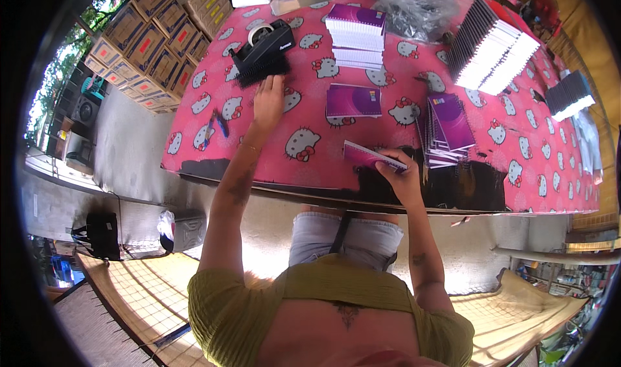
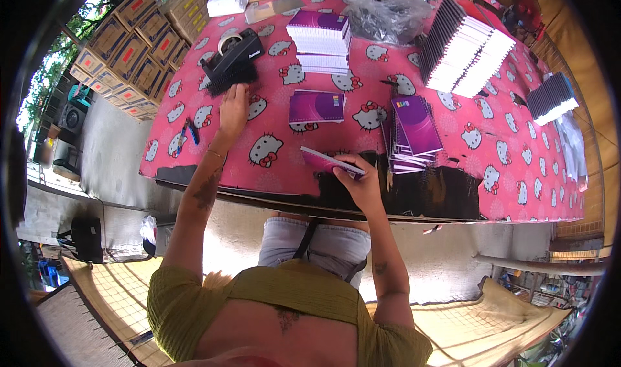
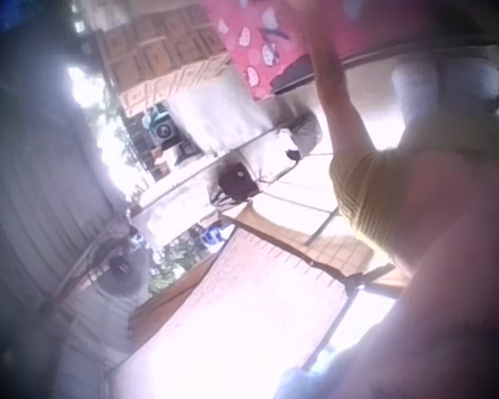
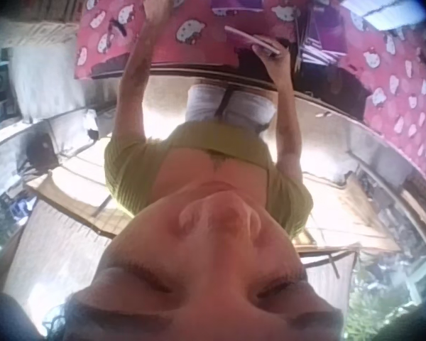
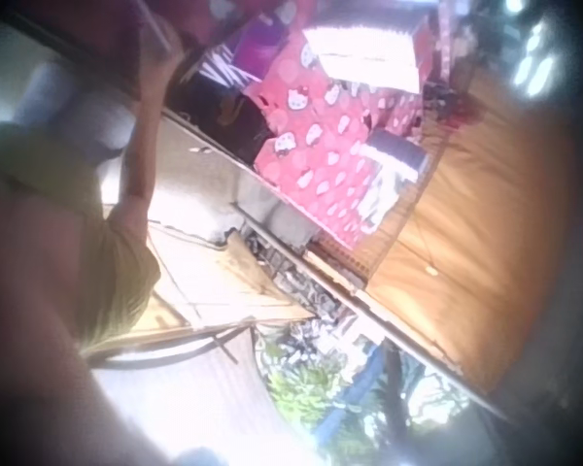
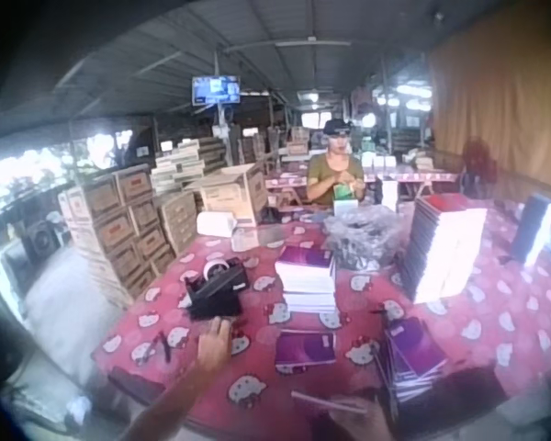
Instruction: The person places small purple notebooks into clear plastic sleeves, seals the sleeves with adhesive strips, and stacks the completed items onto a pile on the table.
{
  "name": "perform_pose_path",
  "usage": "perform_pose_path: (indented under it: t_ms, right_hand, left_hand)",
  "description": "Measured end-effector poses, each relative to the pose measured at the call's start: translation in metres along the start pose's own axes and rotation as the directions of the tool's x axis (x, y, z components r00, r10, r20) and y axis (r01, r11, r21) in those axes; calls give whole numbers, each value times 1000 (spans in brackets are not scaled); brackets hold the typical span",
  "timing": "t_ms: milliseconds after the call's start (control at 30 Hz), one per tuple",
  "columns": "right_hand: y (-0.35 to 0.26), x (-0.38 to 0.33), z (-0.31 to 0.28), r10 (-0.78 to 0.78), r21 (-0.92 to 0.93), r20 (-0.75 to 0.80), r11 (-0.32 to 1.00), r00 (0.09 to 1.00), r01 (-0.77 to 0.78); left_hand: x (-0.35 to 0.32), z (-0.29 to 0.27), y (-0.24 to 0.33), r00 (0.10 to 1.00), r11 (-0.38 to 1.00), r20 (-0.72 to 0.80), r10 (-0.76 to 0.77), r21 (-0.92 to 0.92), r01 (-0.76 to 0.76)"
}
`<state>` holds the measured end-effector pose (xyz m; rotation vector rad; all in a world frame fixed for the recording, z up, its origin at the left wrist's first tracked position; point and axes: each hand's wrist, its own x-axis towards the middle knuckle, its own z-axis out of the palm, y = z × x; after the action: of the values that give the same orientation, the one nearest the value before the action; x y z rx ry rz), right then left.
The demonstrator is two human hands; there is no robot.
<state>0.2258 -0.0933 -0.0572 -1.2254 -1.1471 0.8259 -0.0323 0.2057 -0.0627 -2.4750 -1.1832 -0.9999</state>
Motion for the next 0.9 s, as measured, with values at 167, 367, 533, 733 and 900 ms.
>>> perform_pose_path:
  t_ms: [167,367,533,733,900]
  right_hand:
    - [4,2,-5,-129,-30,33,991,991,130]
    - [3,3,-3,-54,23,31,998,998,53]
    - [2,2,-3,0,58,30,998,1000,-1]
    - [3,1,-3,-47,21,52,999,998,46]
    - [3,2,-7,-11,23,91,1000,996,9]
  left_hand:
    - [-31,-73,115,997,865,69,18,-502,19]
    - [-62,-107,156,983,696,184,-26,-703,150]
    - [-66,-96,151,976,700,216,-3,-697,156]
    - [-63,-85,151,980,708,198,36,-697,115]
    - [-36,-98,148,944,636,237,231,-771,38]
